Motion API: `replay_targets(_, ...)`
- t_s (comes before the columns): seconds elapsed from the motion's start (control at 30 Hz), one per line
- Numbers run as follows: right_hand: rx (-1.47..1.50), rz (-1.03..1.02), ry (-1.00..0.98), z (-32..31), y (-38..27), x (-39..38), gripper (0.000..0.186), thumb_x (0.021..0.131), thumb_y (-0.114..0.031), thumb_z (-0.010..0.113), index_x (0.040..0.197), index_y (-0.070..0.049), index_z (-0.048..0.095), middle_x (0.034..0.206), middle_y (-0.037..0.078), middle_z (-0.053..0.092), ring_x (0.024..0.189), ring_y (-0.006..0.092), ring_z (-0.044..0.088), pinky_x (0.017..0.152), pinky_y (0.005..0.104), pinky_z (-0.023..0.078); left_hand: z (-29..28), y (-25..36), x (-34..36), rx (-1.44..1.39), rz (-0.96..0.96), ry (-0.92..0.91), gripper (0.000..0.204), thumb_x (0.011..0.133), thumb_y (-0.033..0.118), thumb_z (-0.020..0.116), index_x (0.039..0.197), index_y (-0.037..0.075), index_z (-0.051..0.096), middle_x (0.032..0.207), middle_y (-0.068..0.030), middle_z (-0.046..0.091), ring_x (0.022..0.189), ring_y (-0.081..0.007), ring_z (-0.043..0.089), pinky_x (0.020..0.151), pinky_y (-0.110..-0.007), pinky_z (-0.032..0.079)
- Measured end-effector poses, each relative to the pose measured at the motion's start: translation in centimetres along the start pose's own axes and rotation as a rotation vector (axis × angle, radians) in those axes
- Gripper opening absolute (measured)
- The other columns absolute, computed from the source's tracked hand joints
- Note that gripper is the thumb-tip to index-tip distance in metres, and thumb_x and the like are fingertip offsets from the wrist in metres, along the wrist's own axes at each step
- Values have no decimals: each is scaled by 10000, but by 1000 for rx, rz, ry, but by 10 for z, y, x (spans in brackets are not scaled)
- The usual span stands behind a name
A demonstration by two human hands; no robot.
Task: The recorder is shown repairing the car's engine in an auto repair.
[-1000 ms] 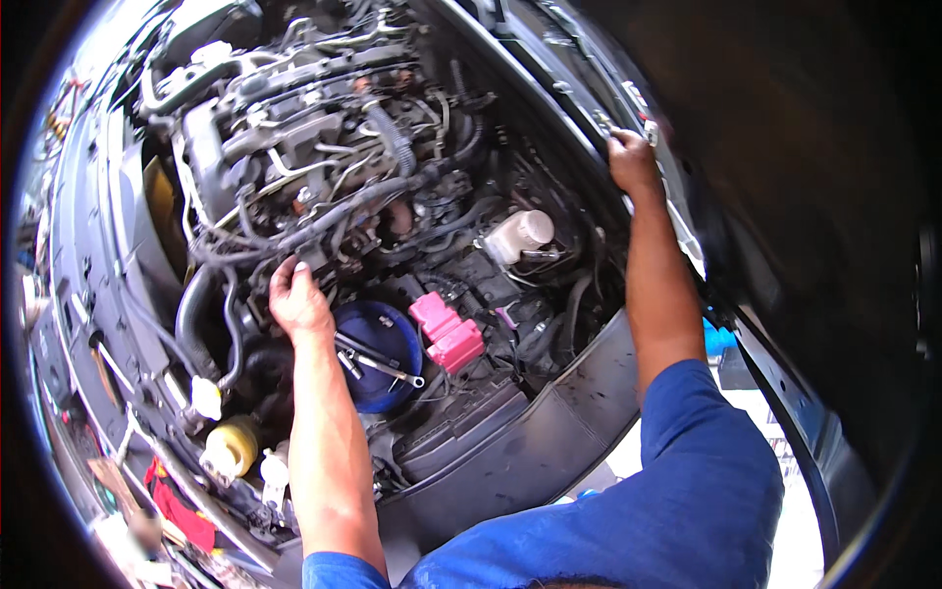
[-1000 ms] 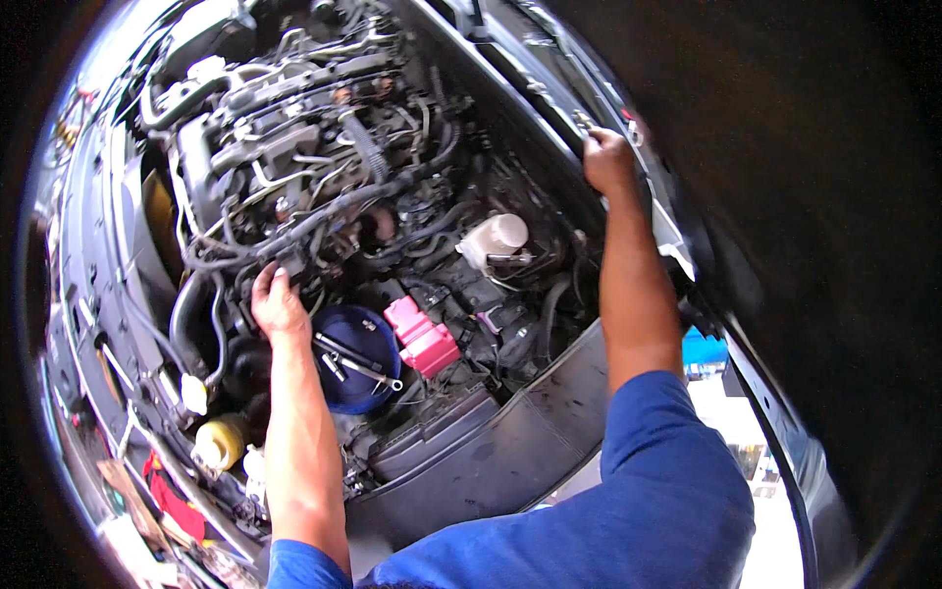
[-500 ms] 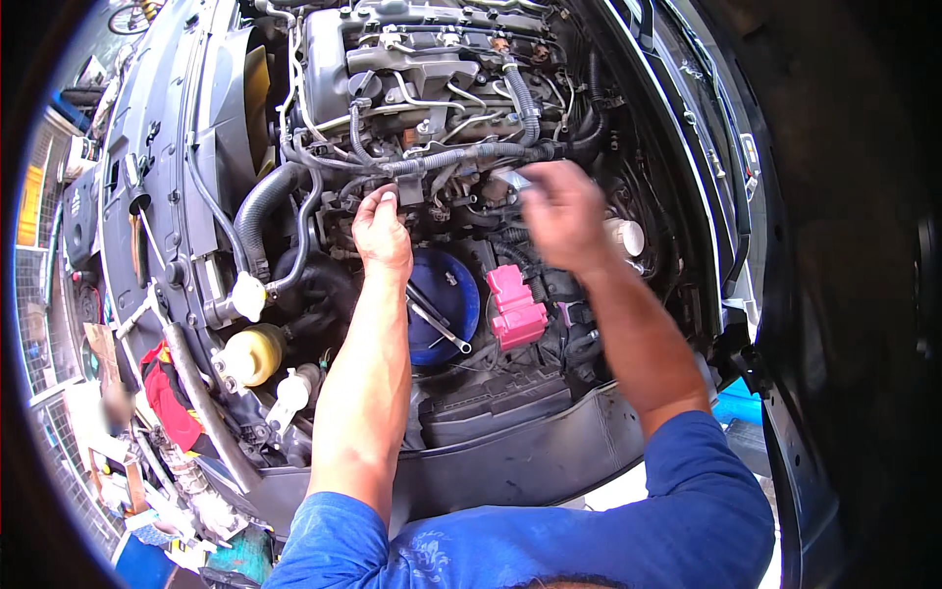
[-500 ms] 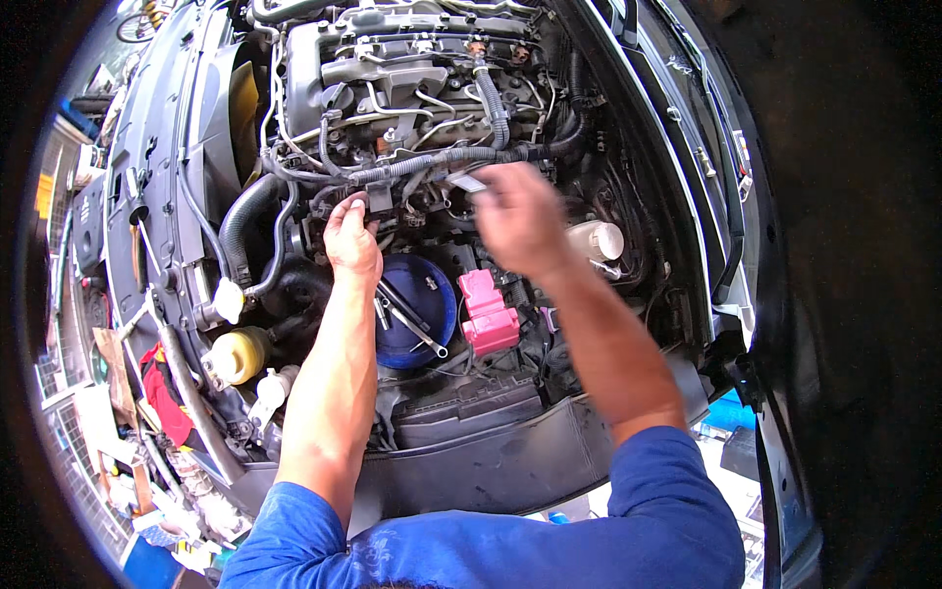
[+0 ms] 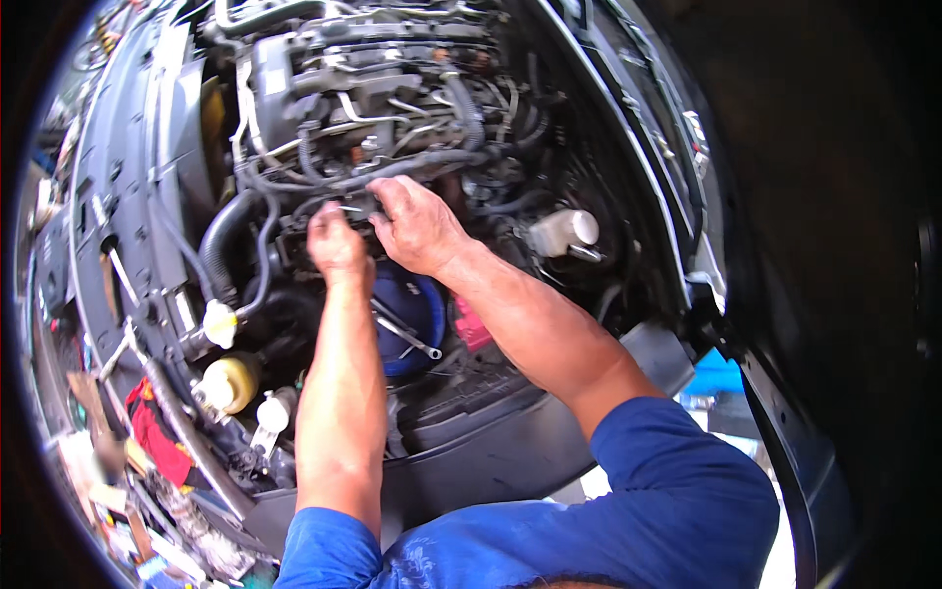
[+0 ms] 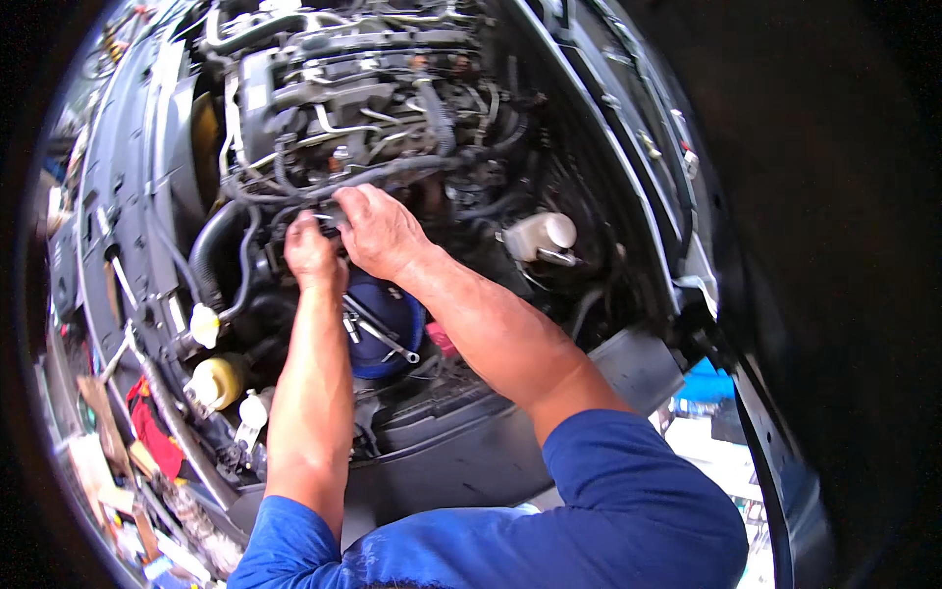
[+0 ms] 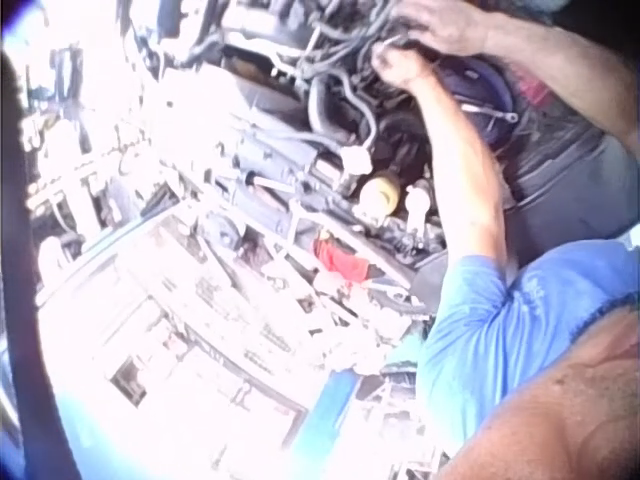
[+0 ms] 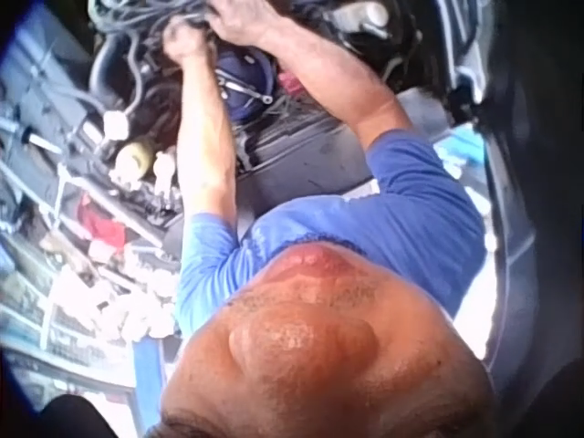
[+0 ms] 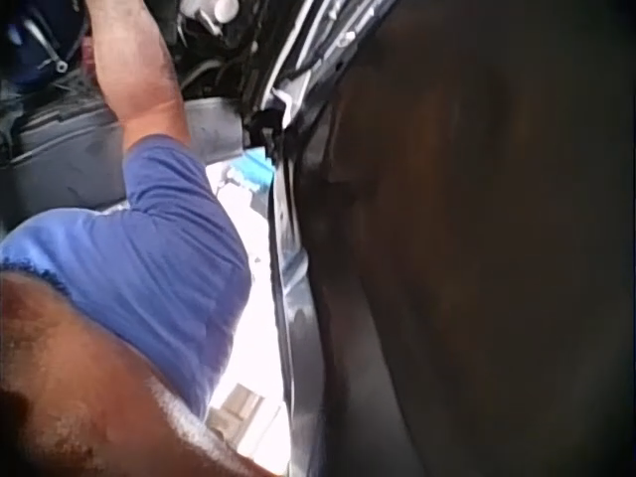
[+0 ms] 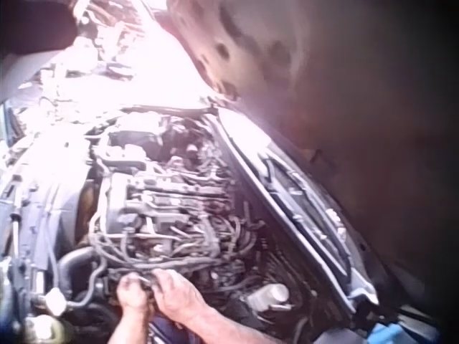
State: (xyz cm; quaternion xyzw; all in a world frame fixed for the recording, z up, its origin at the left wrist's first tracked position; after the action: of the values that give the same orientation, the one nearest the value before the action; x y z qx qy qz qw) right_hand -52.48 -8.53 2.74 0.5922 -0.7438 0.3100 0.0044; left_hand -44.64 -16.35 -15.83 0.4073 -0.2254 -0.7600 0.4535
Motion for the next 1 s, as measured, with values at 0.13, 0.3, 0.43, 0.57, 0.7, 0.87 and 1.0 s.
replay_targets(0.13,-306,-34,181,-117,9,-12,349,715,-197,784,1024,-80,674,985,122,666,980,348,630,885,465,489,-22,27,0,115,80,223,272,1029,272,549,973,12,606,827,-16,608,743,-117,535,701,-300,466)
replay_targets(0.3,-1112,501,37,-316,169,-104,937,709,-468,831,1453,-66,427,1430,238,436,1392,437,319,1144,567,262,-1,11,-7,352,64,315,368,1005,323,587,1033,-36,660,914,-66,680,811,-172,575,783,-348,471)
replay_targets(0.43,-1112,653,-158,-320,199,-110,1117,705,-532,819,1563,-84,262,1590,191,293,1501,377,178,1211,550,119,-9,25,-13,487,10,442,436,994,353,588,1133,-55,655,1071,-173,713,952,-255,655,874,-391,488)
replay_targets(0.57,-1126,681,-175,-304,192,-92,1075,727,-507,816,1548,-64,282,1577,161,338,1483,351,242,1212,485,191,-12,36,-14,475,-4,475,426,998,359,577,1123,-38,663,1115,-187,702,976,-274,660,875,-400,494)
replay_targets(0.7,-1108,650,-138,-310,203,-99,1023,756,-481,804,1539,-57,299,1568,138,363,1475,328,269,1206,481,212,-8,40,-17,468,58,469,391,986,327,588,1061,-53,646,1079,-234,693,988,-331,670,882,-409,501)
replay_targets(0.87,-1134,673,-133,-312,207,-102,993,770,-484,790,1535,-66,313,1571,117,368,1476,297,283,1204,515,200,-7,40,-23,518,85,466,398,966,332,627,1080,-49,654,1046,-181,707,920,-267,663,857,-379,505)
replay_targets(1.0,-1107,681,-117,-302,197,-98,954,786,-477,777,1531,-78,334,1569,111,377,1470,281,303,1209,507,201,-4,49,-19,448,283,415,286,945,265,669,986,-18,666,926,-95,693,822,-191,626,774,-338,501)
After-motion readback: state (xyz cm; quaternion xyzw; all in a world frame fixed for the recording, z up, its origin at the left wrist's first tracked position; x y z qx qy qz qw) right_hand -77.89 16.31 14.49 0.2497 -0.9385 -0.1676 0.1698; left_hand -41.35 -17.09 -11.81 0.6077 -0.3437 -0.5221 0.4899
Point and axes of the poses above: each hand's wrist, its own x-axis towards the middle knuckle, its own z-axis out of the palm, y = z × x, the point moved 9 cm from there along x, towards the middle knuckle
